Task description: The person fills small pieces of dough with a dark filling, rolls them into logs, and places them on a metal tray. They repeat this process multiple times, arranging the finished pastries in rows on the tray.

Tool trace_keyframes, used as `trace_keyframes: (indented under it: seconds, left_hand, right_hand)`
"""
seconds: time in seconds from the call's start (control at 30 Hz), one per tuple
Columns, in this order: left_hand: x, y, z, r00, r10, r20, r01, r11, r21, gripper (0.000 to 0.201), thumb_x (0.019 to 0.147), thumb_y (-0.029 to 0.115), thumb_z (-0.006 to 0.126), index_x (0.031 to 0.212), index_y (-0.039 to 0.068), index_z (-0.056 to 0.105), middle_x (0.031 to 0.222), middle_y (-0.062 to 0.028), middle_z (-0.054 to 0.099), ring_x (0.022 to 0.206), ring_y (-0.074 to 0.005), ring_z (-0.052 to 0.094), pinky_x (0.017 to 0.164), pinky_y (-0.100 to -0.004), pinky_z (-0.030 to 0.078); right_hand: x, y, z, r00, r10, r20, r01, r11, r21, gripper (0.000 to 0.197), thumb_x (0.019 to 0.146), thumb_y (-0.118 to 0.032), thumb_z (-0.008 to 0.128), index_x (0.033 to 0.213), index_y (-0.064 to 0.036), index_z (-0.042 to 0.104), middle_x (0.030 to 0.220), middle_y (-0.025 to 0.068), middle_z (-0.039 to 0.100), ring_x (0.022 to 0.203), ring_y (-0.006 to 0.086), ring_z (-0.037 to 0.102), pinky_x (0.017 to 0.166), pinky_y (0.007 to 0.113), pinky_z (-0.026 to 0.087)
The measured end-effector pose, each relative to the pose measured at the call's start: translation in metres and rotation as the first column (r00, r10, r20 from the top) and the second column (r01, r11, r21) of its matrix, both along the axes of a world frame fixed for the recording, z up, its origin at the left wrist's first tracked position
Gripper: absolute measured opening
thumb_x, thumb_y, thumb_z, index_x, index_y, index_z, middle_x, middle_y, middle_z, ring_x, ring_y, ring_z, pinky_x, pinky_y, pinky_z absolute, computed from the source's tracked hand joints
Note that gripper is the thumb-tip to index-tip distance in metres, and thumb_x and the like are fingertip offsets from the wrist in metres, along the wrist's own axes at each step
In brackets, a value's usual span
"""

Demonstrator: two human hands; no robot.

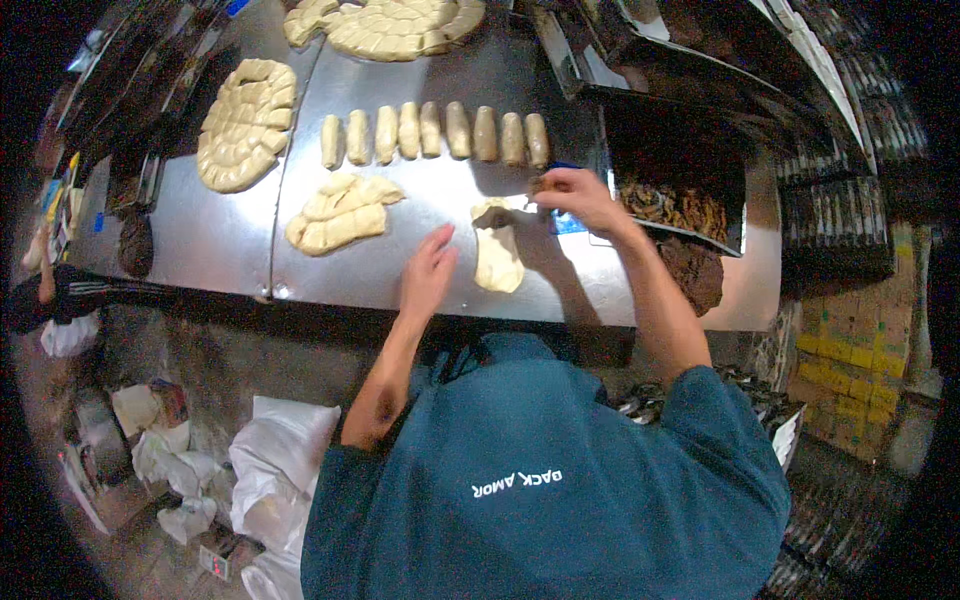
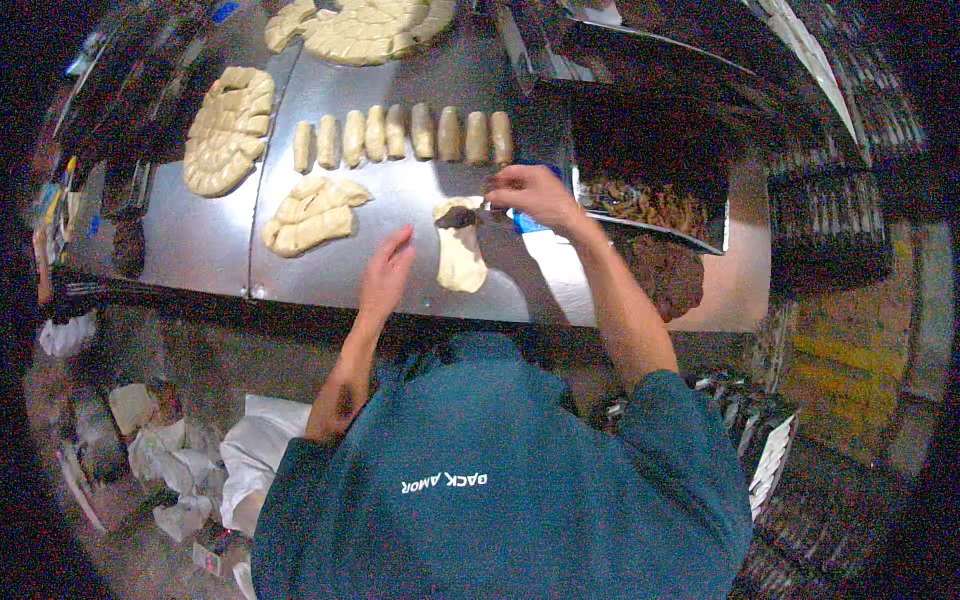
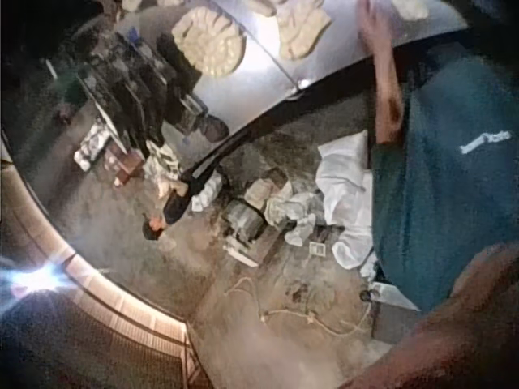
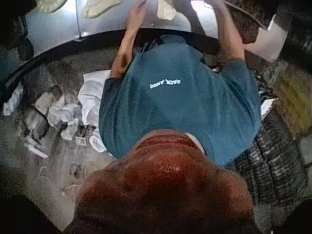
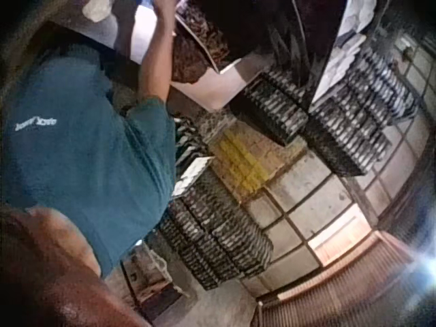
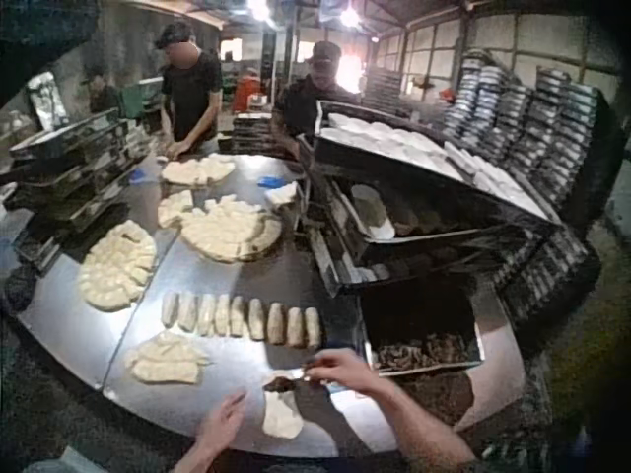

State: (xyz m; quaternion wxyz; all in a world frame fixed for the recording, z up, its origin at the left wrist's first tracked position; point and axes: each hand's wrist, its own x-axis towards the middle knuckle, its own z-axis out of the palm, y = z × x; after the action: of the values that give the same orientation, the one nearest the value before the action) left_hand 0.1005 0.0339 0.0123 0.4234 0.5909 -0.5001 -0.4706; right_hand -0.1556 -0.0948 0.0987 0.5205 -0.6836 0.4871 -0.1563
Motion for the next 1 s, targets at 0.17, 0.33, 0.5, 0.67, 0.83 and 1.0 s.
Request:
trace_keyframes:
  seconds: [0.17,0.33,0.5,0.67,0.83,1.0]
  left_hand:
    - [-0.015,-0.049,-0.010,0.986,-0.158,0.056,0.165,0.971,-0.174,0.054,0.085,0.011,0.061,0.136,0.004,0.044,0.133,-0.0182,0.049,0.117,-0.0284,0.051,0.090,-0.0346,0.048]
    - [-0.013,-0.068,-0.012,0.861,-0.255,0.440,0.403,0.871,-0.283,0.054,0.081,0.012,0.064,0.132,0.004,0.048,0.127,-0.0167,0.052,0.114,-0.0318,0.051,0.094,-0.0365,0.045]
    - [-0.022,-0.065,-0.011,0.766,-0.157,0.623,0.443,0.831,-0.336,0.043,0.079,0.013,0.067,0.120,0.006,0.057,0.119,-0.0130,0.058,0.109,-0.0315,0.054,0.095,-0.0390,0.044]
    - [-0.032,-0.041,0.003,0.828,0.052,0.559,0.255,0.853,-0.456,0.034,0.080,0.014,0.067,0.112,0.006,0.062,0.110,-0.0114,0.062,0.105,-0.0299,0.056,0.090,-0.0388,0.047]
    - [-0.041,-0.046,-0.025,0.770,0.107,0.629,0.308,0.801,-0.513,0.025,0.081,0.016,0.066,0.104,0.005,0.065,0.102,-0.0080,0.064,0.097,-0.0304,0.060,0.085,-0.0384,0.049]
    - [-0.020,-0.053,0.001,0.799,-0.105,0.592,0.376,0.856,-0.355,0.028,0.081,0.020,0.065,0.104,0.003,0.063,0.104,-0.0087,0.063,0.097,-0.0311,0.059,0.086,-0.0407,0.047]
  right_hand:
    - [0.057,0.028,-0.080,0.909,-0.001,-0.416,-0.309,0.669,-0.676,0.039,0.075,-0.020,0.070,0.111,-0.0102,0.060,0.091,0.0126,0.060,0.089,0.0329,0.057,0.076,0.042,0.048]
    - [0.049,0.043,-0.060,0.966,-0.032,-0.258,-0.138,0.777,-0.615,0.032,0.079,-0.017,0.067,0.110,-0.0102,0.062,0.094,0.0127,0.062,0.090,0.0335,0.057,0.077,0.042,0.048]
    - [0.054,0.051,-0.078,0.983,-0.139,-0.123,0.021,0.744,-0.668,0.018,0.081,-0.012,0.064,0.098,-0.0078,0.067,0.089,0.0127,0.065,0.086,0.0330,0.060,0.077,0.042,0.049]
    - [0.059,0.057,-0.055,0.971,-0.222,-0.093,0.139,0.831,-0.539,0.018,0.080,-0.011,0.065,0.098,-0.0065,0.067,0.093,0.0120,0.066,0.090,0.0312,0.061,0.077,0.039,0.050]
    - [0.058,0.057,-0.090,0.969,-0.203,-0.142,0.060,0.750,-0.658,0.016,0.083,-0.014,0.061,0.094,-0.0072,0.069,0.091,0.0128,0.066,0.085,0.0314,0.063,0.076,0.041,0.051]
    - [0.044,0.026,-0.050,0.972,-0.103,-0.211,0.006,0.909,-0.416,0.026,0.084,-0.020,0.061,0.104,-0.0066,0.068,0.100,0.0181,0.066,0.095,0.0348,0.063,0.082,0.042,0.050]
